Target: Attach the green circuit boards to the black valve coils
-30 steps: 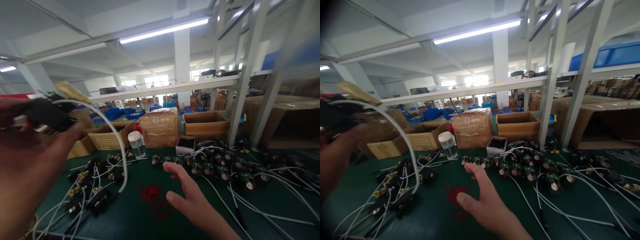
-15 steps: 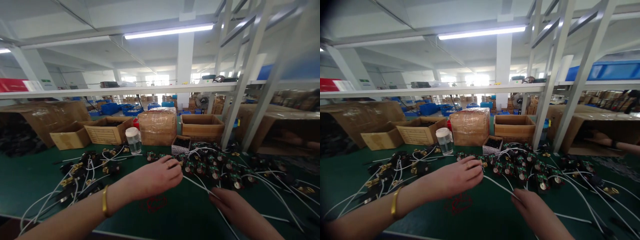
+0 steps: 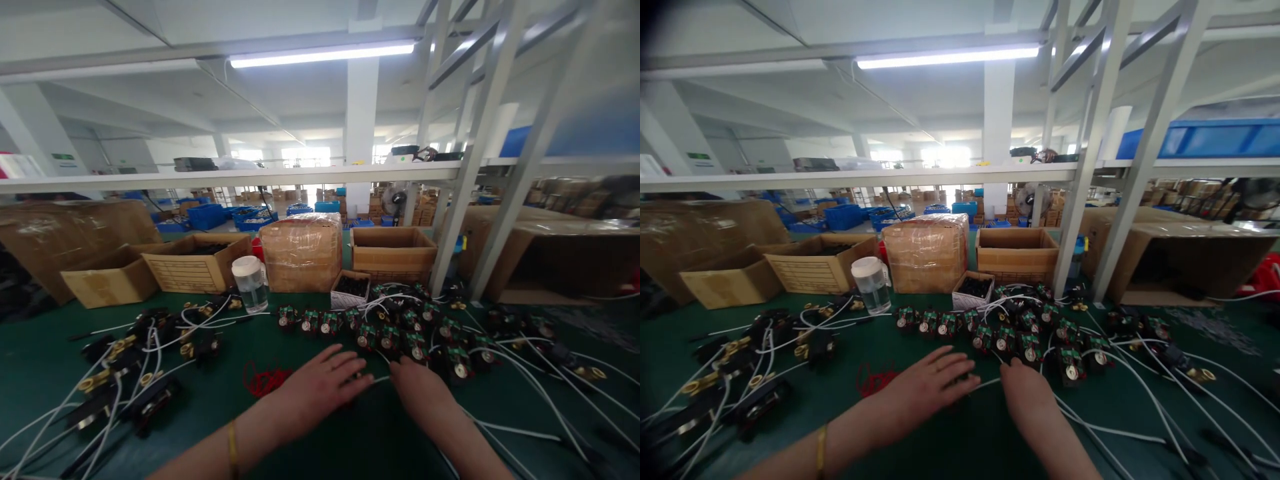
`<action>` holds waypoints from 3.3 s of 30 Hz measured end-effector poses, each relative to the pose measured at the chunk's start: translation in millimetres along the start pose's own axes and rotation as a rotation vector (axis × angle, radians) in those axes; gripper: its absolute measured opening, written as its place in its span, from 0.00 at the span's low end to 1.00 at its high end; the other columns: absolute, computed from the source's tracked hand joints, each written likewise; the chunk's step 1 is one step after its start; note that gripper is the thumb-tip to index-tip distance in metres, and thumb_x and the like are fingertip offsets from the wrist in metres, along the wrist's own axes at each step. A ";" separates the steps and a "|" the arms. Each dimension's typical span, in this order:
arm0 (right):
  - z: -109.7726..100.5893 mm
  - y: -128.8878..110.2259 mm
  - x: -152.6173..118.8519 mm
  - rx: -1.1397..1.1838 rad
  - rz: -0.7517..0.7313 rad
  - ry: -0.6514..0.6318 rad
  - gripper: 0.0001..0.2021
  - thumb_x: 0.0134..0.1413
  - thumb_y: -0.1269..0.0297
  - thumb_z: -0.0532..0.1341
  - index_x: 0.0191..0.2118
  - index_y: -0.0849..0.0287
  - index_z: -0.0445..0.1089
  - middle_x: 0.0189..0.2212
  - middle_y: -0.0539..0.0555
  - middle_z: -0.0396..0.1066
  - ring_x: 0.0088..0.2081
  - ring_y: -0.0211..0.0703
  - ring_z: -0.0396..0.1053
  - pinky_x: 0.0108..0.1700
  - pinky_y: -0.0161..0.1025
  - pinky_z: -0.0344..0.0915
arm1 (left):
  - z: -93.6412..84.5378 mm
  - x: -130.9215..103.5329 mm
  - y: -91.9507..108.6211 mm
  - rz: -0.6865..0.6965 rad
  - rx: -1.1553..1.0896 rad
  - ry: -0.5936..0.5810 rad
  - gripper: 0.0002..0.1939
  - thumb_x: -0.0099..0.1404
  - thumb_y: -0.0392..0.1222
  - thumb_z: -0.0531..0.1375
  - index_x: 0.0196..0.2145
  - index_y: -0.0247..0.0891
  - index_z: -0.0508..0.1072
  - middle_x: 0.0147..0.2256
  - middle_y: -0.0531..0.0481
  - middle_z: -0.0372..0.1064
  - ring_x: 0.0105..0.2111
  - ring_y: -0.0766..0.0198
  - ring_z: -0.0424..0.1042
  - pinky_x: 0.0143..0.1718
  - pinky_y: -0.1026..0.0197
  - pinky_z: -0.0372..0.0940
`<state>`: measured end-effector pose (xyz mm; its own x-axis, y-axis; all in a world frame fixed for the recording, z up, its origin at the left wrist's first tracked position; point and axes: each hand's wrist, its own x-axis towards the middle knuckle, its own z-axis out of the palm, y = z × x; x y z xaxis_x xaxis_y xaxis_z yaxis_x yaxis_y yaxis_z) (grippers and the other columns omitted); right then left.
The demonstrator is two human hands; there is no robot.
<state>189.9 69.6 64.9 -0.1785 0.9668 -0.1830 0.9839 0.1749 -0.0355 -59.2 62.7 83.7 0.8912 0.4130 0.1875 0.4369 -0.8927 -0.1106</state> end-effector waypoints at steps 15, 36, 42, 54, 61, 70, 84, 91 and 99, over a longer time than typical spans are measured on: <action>1.7 -6.9 24.9 -0.172 -0.246 0.508 0.11 0.60 0.79 0.57 0.38 0.57 0.74 0.42 0.58 0.70 0.45 0.50 0.69 0.45 0.41 0.64 | 70.3 12.9 56.3 -0.948 -0.638 0.367 0.36 0.54 0.28 0.62 0.61 0.42 0.67 0.61 0.44 0.64 0.62 0.52 0.64 0.66 0.47 0.58; 59.8 -37.6 5.0 0.523 -0.204 0.391 0.24 0.62 0.74 0.45 0.56 0.58 0.70 0.48 0.60 0.73 0.46 0.48 0.75 0.50 0.44 0.71 | 105.6 12.6 67.9 -0.787 -0.528 0.424 0.36 0.65 0.42 0.64 0.67 0.39 0.55 0.66 0.35 0.59 0.65 0.44 0.59 0.66 0.36 0.59; 68.3 -30.3 2.7 0.584 -0.173 0.464 0.22 0.65 0.70 0.45 0.60 0.57 0.65 0.52 0.60 0.71 0.51 0.48 0.74 0.53 0.44 0.70 | 71.1 -7.7 54.8 -0.872 -0.477 0.329 0.44 0.60 0.52 0.68 0.68 0.43 0.55 0.63 0.38 0.62 0.62 0.43 0.61 0.62 0.38 0.61; 69.2 -26.2 -9.1 0.703 -0.148 0.498 0.20 0.66 0.71 0.47 0.61 0.57 0.58 0.48 0.60 0.70 0.48 0.49 0.73 0.52 0.48 0.71 | 35.1 -46.2 -52.3 -0.891 -0.187 -0.111 0.07 0.60 0.31 0.63 0.31 0.42 0.78 0.37 0.47 0.72 0.48 0.49 0.66 0.50 0.46 0.55; 66.8 -22.4 -15.3 0.730 -0.164 0.528 0.21 0.65 0.71 0.48 0.62 0.56 0.58 0.46 0.59 0.70 0.44 0.49 0.73 0.48 0.47 0.73 | 27.9 -52.4 -48.9 -0.793 -0.190 -0.140 0.07 0.64 0.32 0.61 0.36 0.43 0.76 0.41 0.48 0.71 0.47 0.53 0.65 0.49 0.50 0.54; 57.8 -25.2 -18.1 0.709 -0.176 0.591 0.20 0.64 0.71 0.49 0.59 0.57 0.62 0.45 0.59 0.72 0.42 0.47 0.74 0.46 0.45 0.73 | 34.4 -48.3 -29.7 -0.690 -0.198 -0.216 0.07 0.64 0.32 0.60 0.33 0.41 0.75 0.39 0.47 0.71 0.46 0.52 0.64 0.48 0.48 0.55; 39.6 -36.9 -29.1 0.789 -0.270 0.546 0.22 0.65 0.74 0.46 0.62 0.58 0.58 0.46 0.59 0.69 0.35 0.42 0.72 0.42 0.43 0.73 | -21.0 -66.7 -18.0 -0.697 -0.289 -0.131 0.11 0.72 0.32 0.46 0.36 0.41 0.66 0.41 0.49 0.67 0.41 0.59 0.65 0.48 0.55 0.60; 19.6 -67.7 -27.5 0.800 -0.349 0.580 0.19 0.65 0.73 0.48 0.58 0.57 0.63 0.44 0.58 0.69 0.44 0.45 0.72 0.47 0.42 0.72 | 2.4 -62.1 -29.9 -0.669 -0.217 -0.152 0.06 0.66 0.34 0.59 0.37 0.43 0.73 0.40 0.51 0.71 0.45 0.57 0.66 0.51 0.52 0.56; 21.2 -66.0 -31.5 0.800 -0.343 0.528 0.19 0.65 0.76 0.48 0.56 0.56 0.65 0.44 0.58 0.68 0.41 0.45 0.72 0.43 0.43 0.72 | 31.4 -47.3 -37.9 -0.561 -0.162 -0.316 0.06 0.64 0.33 0.58 0.33 0.38 0.75 0.38 0.42 0.73 0.45 0.50 0.67 0.49 0.47 0.58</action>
<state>130.6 23.6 52.2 -0.2366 0.8805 0.4108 0.5555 0.4695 -0.6864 -114.1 82.6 48.4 0.5376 0.8341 -0.1240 0.8432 -0.5326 0.0730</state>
